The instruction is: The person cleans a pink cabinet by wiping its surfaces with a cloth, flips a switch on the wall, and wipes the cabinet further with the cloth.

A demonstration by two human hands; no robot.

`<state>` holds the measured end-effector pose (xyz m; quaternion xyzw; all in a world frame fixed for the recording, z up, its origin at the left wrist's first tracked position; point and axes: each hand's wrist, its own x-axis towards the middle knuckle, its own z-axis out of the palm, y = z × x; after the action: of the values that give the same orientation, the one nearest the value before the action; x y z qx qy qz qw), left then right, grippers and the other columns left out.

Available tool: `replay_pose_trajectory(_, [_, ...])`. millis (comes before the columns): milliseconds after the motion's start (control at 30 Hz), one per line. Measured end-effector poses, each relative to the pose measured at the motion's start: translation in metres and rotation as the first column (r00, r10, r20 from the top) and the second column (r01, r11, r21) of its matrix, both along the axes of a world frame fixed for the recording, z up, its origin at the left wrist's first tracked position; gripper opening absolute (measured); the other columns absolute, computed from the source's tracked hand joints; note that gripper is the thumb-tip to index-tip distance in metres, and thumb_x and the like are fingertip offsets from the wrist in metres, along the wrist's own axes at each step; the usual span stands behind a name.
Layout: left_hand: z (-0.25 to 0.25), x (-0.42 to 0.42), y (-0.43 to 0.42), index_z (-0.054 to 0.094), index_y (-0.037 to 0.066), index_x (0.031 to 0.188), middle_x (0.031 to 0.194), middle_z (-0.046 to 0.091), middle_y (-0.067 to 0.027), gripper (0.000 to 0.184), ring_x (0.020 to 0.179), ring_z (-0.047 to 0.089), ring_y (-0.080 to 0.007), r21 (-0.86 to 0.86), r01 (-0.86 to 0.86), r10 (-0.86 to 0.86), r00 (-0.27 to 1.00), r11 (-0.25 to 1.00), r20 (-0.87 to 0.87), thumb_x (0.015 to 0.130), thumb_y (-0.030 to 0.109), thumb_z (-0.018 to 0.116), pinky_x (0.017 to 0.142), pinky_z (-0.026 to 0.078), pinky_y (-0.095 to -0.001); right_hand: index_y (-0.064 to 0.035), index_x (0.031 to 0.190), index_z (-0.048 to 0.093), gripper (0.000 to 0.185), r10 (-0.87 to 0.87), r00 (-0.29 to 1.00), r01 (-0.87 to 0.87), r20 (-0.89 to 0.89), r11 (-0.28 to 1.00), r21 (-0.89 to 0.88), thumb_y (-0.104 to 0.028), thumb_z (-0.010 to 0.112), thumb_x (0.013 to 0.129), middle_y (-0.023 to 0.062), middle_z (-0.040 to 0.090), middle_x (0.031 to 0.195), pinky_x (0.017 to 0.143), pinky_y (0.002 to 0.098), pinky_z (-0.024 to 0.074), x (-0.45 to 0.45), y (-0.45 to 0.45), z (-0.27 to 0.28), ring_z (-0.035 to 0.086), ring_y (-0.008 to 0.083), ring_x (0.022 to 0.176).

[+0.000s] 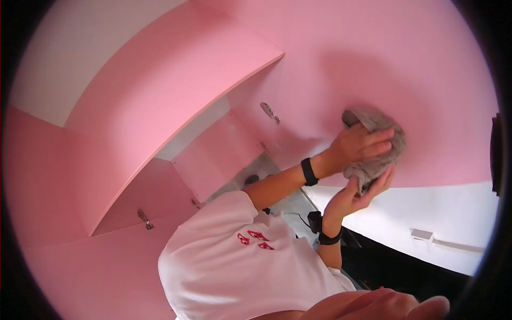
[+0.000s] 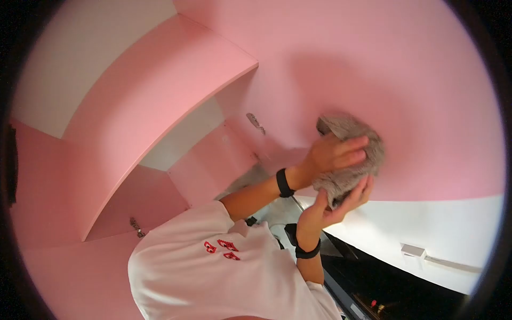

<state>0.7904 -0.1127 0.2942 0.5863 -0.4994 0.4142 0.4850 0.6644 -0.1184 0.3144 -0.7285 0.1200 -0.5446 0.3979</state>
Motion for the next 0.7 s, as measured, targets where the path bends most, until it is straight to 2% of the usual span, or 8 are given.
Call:
replay_pose_trajectory(67, [-0.009, 0.021, 0.017, 0.057, 0.017, 0.13, 0.142, 0.059, -0.0095, 0.048, 0.106, 0.065, -0.0354, -0.098, 0.009, -0.018, 0.996, 0.995, -0.088, 0.084, 0.016, 0.072, 0.087, 0.056, -0.0408, -0.0015, 0.153, 0.041, 0.07, 0.019, 0.992, -0.039, -0.128, 0.987, -0.157, -0.006, 0.058, 0.085, 0.0209, 0.033, 0.158, 0.119, 0.0505, 0.0263, 0.023, 0.014, 0.006, 0.033, 0.0398, 0.146])
replay_pose_trajectory(100, [-0.013, 0.034, 0.027, 0.058, 0.017, 0.131, 0.141, 0.06, -0.0107, 0.05, 0.107, 0.066, -0.0372, -0.184, 0.012, -0.04, 0.988, 0.983, -0.15, 0.084, 0.018, 0.073, 0.088, 0.056, -0.0398, -0.0015, 0.153, 0.041, 0.07, 0.008, 0.989, -0.032, -0.147, 0.986, -0.163, -0.006, 0.058, 0.085, 0.0209, 0.033, 0.158, 0.119, 0.0505, 0.0263, 0.037, 0.02, 0.005, 0.033, 0.0398, 0.146])
replay_pose_trajectory(167, [-0.021, 0.06, 0.049, 0.056, 0.016, 0.134, 0.144, 0.057, -0.0126, 0.052, 0.112, 0.064, -0.0374, -0.232, 0.028, -0.071, 0.982, 0.972, -0.178, 0.086, 0.021, 0.072, 0.091, 0.055, -0.0408, -0.0008, 0.15, 0.045, 0.07, 0.092, 0.98, -0.139, -0.175, 0.95, -0.278, -0.003, 0.061, 0.082, 0.0218, 0.036, 0.155, 0.118, 0.0505, 0.0269, 0.065, 0.03, 0.004, 0.034, 0.041, 0.144])
replay_pose_trajectory(233, [-0.035, 0.089, 0.061, 0.053, 0.016, 0.137, 0.147, 0.054, -0.0145, 0.054, 0.117, 0.063, -0.0376, -0.279, 0.053, -0.111, 0.974, 0.959, -0.196, 0.088, 0.024, 0.072, 0.095, 0.055, -0.0419, -0.0007, 0.148, 0.047, 0.069, 0.129, 0.969, -0.19, -0.211, 0.934, -0.303, -0.002, 0.062, 0.081, 0.0221, 0.037, 0.154, 0.118, 0.0501, 0.0278, 0.094, 0.046, 0.005, 0.035, 0.0416, 0.143])
replay_pose_trajectory(300, [-0.05, 0.112, 0.066, 0.045, 0.015, 0.146, 0.154, 0.045, -0.0174, 0.058, 0.13, 0.055, -0.0368, -0.457, 0.035, -0.184, 0.94, 0.889, -0.286, 0.095, 0.03, 0.068, 0.105, 0.049, -0.0439, -0.0004, 0.144, 0.052, 0.066, 0.221, 0.945, -0.29, -0.24, 0.905, -0.31, -0.001, 0.064, 0.079, 0.0225, 0.04, 0.152, 0.117, 0.0497, 0.0295, 0.123, 0.062, 0.006, 0.038, 0.042, 0.141])
replay_pose_trajectory(333, [-0.053, 0.12, 0.067, 0.044, 0.015, 0.146, 0.154, 0.045, -0.0177, 0.058, 0.13, 0.054, -0.0369, -0.486, 0.024, -0.196, 0.931, 0.874, -0.307, 0.095, 0.03, 0.068, 0.106, 0.048, -0.0441, -0.0003, 0.142, 0.055, 0.064, 0.269, 0.932, -0.335, -0.242, 0.893, -0.3, 0.0, 0.065, 0.078, 0.0227, 0.041, 0.15, 0.116, 0.0496, 0.0304, 0.136, 0.068, 0.008, 0.039, 0.0419, 0.141])
replay_pose_trajectory(500, [-0.038, 0.136, 0.081, 0.042, 0.012, 0.147, 0.154, 0.043, -0.0193, 0.059, 0.133, 0.052, -0.0373, -0.507, -0.067, -0.137, 0.925, 0.859, -0.355, 0.096, 0.031, 0.066, 0.108, 0.046, -0.0452, -0.0024, 0.137, 0.061, 0.063, 0.346, 0.913, -0.402, -0.216, 0.855, -0.327, 0.005, 0.063, 0.075, 0.02, 0.047, 0.145, 0.114, 0.0471, 0.0351, 0.169, 0.08, 0.048, 0.045, 0.0401, 0.135])
replay_pose_trajectory(700, [0.015, 0.132, 0.074, 0.04, 0.008, 0.148, 0.155, 0.041, -0.0213, 0.061, 0.136, 0.049, -0.0378, -0.466, -0.099, -0.034, 0.963, 0.879, -0.267, 0.098, 0.033, 0.064, 0.11, 0.043, -0.0464, -0.0037, 0.137, 0.062, 0.067, 0.433, 0.895, -0.444, -0.102, 0.849, -0.286, 0.011, 0.061, 0.072, 0.0177, 0.049, 0.143, 0.11, 0.0436, 0.0405, 0.16, 0.068, 0.066, 0.049, 0.0388, 0.131])
